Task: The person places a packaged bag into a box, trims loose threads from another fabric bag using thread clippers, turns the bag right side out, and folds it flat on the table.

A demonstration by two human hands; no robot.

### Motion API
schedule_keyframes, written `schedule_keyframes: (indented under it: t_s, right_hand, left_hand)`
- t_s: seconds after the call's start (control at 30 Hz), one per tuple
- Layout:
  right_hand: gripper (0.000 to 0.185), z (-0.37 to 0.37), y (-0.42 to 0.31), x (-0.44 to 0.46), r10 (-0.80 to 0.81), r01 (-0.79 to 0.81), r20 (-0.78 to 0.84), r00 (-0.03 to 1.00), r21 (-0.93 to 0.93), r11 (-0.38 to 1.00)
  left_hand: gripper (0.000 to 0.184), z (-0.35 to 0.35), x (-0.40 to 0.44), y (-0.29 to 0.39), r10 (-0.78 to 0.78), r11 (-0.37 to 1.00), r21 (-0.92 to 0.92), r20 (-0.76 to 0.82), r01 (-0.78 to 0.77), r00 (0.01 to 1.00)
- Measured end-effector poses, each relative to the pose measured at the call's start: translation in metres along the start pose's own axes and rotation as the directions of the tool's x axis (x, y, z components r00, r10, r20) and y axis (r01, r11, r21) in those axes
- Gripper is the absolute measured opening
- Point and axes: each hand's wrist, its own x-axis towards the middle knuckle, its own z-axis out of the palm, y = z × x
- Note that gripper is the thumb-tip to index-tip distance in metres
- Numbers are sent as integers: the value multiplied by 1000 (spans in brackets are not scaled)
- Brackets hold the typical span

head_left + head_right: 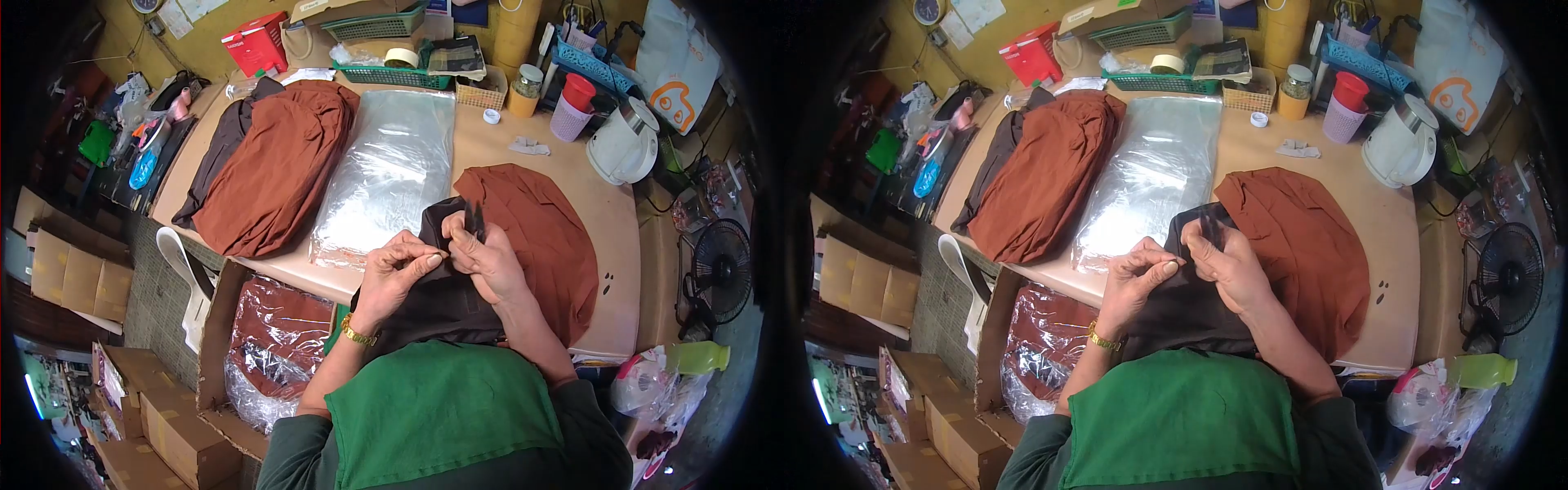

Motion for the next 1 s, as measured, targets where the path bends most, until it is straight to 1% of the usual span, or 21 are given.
schedule_keyframes:
  t_s: [0.03,0.07,0.1,0.13,0.2,0.23,0.27,0.33,0.53,0.6,0.63,0.7,0.77,0.8,0.87,0.9,0.93,1.0]
  right_hand:
    - [18,4,1,0,0,0,0,1000,0,1000]
    - [19,13,2,0,-198,181,-74,977,-189,965]
    - [21,19,2,0,-398,332,-107,911,-381,863]
    - [21,16,0,-1,-398,333,-104,911,-381,862]
    - [23,2,-8,-9,-329,251,-22,944,-600,759]
    - [21,-2,-9,-11,-340,238,-7,940,-700,673]
    - [21,-2,-9,-12,-341,238,-7,940,-700,673]
    - [18,0,-11,-17,-246,166,0,969,-737,656]
    - [18,3,-7,-16,-224,140,-17,974,-732,667]
    - [18,3,-8,-15,-213,129,-18,977,-743,657]
    - [18,4,-9,-16,-226,148,-4,974,-743,653]
    - [17,3,-9,-16,-238,165,8,971,-743,649]
    - [15,1,-6,-15,-264,228,21,964,-571,789]
    - [15,2,-4,-13,-263,228,21,964,-571,789]
    - [12,6,0,-9,-259,225,-13,966,-454,862]
    - [12,2,3,-6,-178,174,44,983,-526,832]
    - [12,-1,8,-6,-178,174,44,983,-527,832]
    - [14,-8,17,-1,-134,18,-146,980,-607,795]
  left_hand:
    - [12,-1,0,0,0,1000,0,0,0,1000]
    - [12,-2,0,0,-38,999,-18,-8,38,999]
    - [13,-3,0,0,-76,997,-35,-15,76,997]
    - [13,-3,1,-1,-74,997,-35,-17,73,997]
    - [13,-3,1,-5,-40,990,-136,-23,36,999]
    - [13,-3,0,-6,-39,990,-136,-23,36,999]
    - [12,-3,0,-6,-43,987,-159,-23,39,999]
    - [11,-3,0,-8,-49,982,-182,-21,44,999]
    - [9,-3,0,-8,-35,995,-94,-19,33,999]
    - [7,-2,-1,-7,-7,1000,-1,-14,7,1000]
    - [7,-1,-1,-7,-8,1000,-2,-13,8,1000]
    - [7,1,-3,-4,-22,998,-65,-31,20,999]
    - [7,2,-2,-3,-21,999,-45,-32,20,999]
    - [8,2,-2,-3,-19,1000,-24,-34,18,999]
    - [7,4,1,-7,8,998,-57,-59,-11,998]
    - [7,5,1,-8,32,995,-89,-84,-40,996]
    - [7,4,1,-8,33,995,-90,-83,-40,996]
    - [8,-1,2,-6,38,999,-24,-209,-44,977]
